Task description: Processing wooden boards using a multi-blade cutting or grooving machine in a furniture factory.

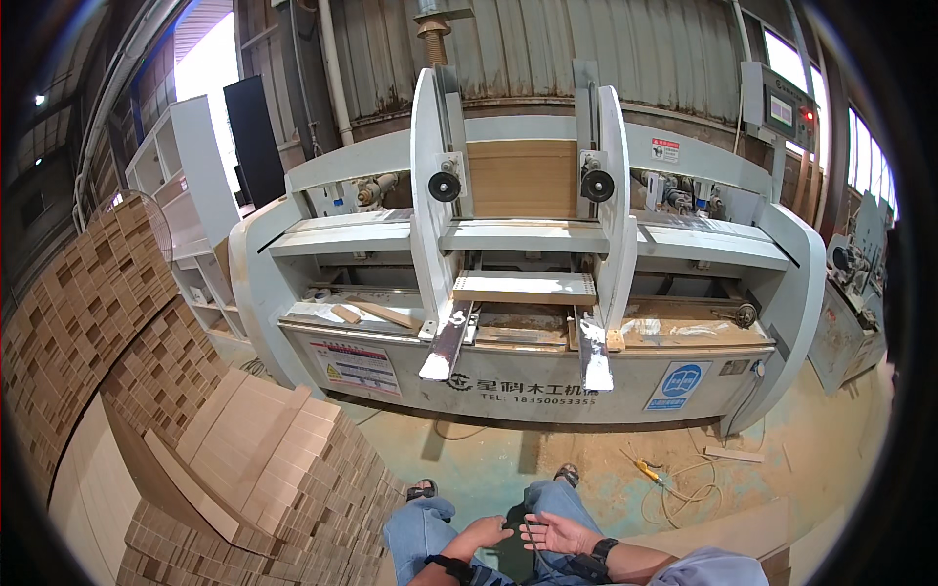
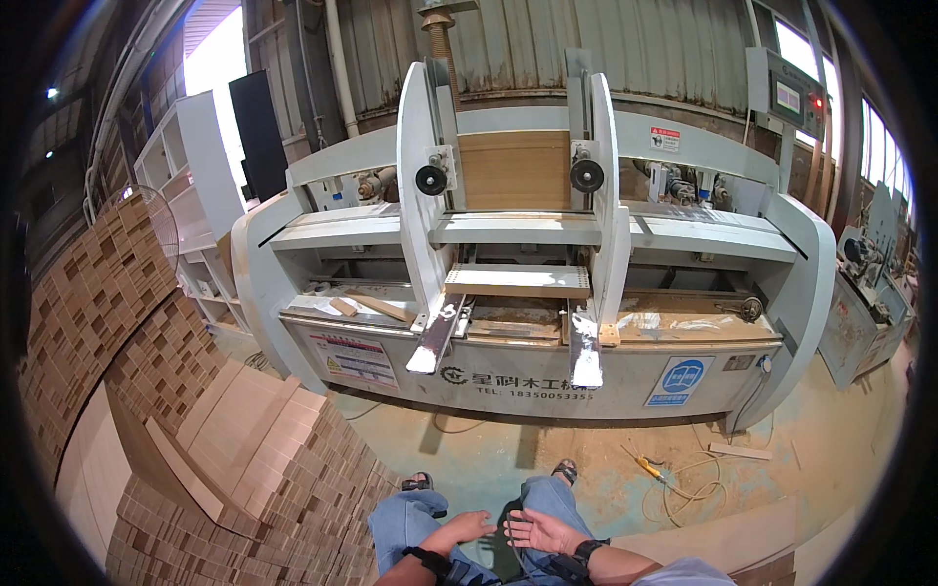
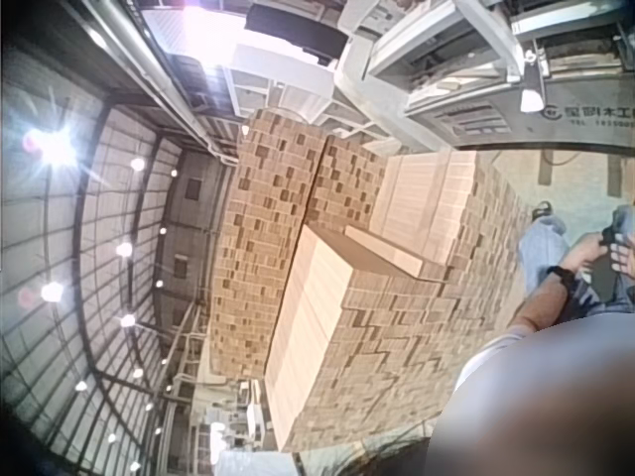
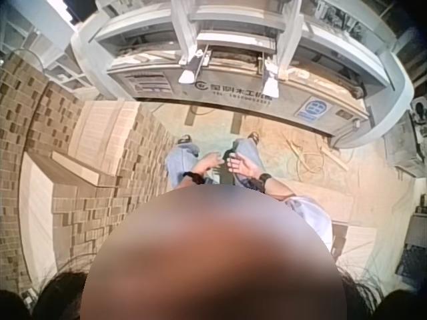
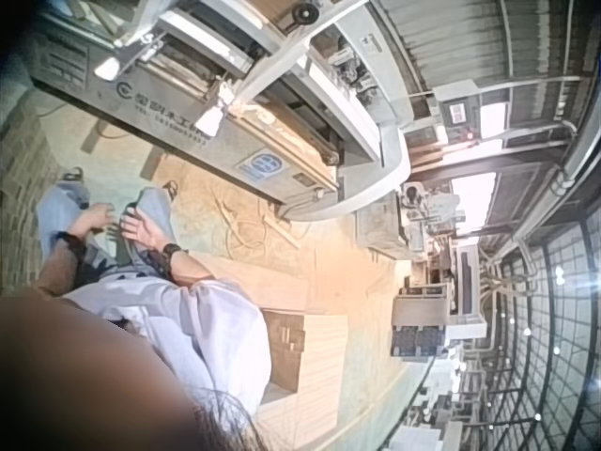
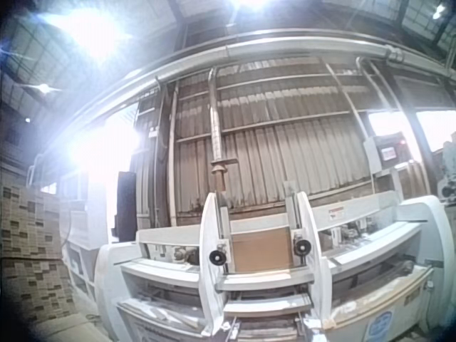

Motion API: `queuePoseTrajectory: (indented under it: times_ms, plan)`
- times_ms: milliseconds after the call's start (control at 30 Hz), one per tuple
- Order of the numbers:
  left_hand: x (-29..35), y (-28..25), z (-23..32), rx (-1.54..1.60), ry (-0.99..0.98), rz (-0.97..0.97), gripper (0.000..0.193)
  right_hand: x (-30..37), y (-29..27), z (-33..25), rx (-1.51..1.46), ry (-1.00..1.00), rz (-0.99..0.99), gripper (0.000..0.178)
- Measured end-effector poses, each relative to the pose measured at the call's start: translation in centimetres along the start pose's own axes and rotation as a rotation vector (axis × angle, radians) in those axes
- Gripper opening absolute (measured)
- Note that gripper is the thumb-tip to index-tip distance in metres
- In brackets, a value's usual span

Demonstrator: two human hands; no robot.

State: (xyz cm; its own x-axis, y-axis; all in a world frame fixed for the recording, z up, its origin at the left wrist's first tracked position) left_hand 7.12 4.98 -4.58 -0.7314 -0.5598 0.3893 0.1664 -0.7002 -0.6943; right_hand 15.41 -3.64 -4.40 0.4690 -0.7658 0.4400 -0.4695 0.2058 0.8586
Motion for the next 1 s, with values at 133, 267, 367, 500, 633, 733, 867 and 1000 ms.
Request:
queuePoseTrajectory:
  times_ms: [133, 267, 367, 500, 633, 733, 867, 1000]
  plan:
    - [0.9, -1.0, -0.1, -0.034, 0.027, 0.079, 0.049, -0.5, 0.4, 0.0, -0.004, 0.014, 0.0, 0.033]
    - [1.9, -1.0, 0.2, 0.026, 0.067, 0.094, 0.046, -0.9, 1.3, 0.7, 0.037, 0.014, 0.007, 0.033]
    - [0.6, -2.2, 3.0, 0.075, 0.136, 0.199, 0.032, 0.8, 1.3, -0.5, 0.069, -0.009, 0.09, 0.035]
    - [2.8, -5.5, 1.1, 0.299, 0.061, 0.555, 0.033, -0.6, 1.5, -0.2, 0.117, 0.046, -0.014, 0.037]
    - [13.5, -11.8, 0.2, 0.507, 0.032, 1.0, 0.034, -2.3, 4.0, 0.6, 0.233, 0.12, 0.107, 0.035]
    - [22.4, -15.6, 1.2, 0.549, -0.102, 1.152, 0.033, -5.0, 5.9, -0.2, 0.246, 0.153, 0.068, 0.033]
    - [37.7, -18.9, 6.7, 0.085, -0.183, 1.661, 0.034, -7.3, 13.4, 0.8, 0.426, 0.105, -0.117, 0.032]
    - [49.5, -21.9, 14.0, -0.525, -0.248, 1.919, 0.039, -8.2, 18.9, 1.6, 0.487, 0.033, -0.186, 0.033]
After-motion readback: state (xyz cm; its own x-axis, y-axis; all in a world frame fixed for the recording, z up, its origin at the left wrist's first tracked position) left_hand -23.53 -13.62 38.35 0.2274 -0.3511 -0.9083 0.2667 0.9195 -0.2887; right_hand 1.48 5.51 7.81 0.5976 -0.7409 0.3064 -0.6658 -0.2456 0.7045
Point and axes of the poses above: each hand's wrist, its own x-axis away from the middle knuckle, its own y-axis out of the palm, z = x × y, the point moved 9 cm from there along -x, towards the middle knuckle, and after that the axes turned 1 degree about -y, right-handed, at the moved point
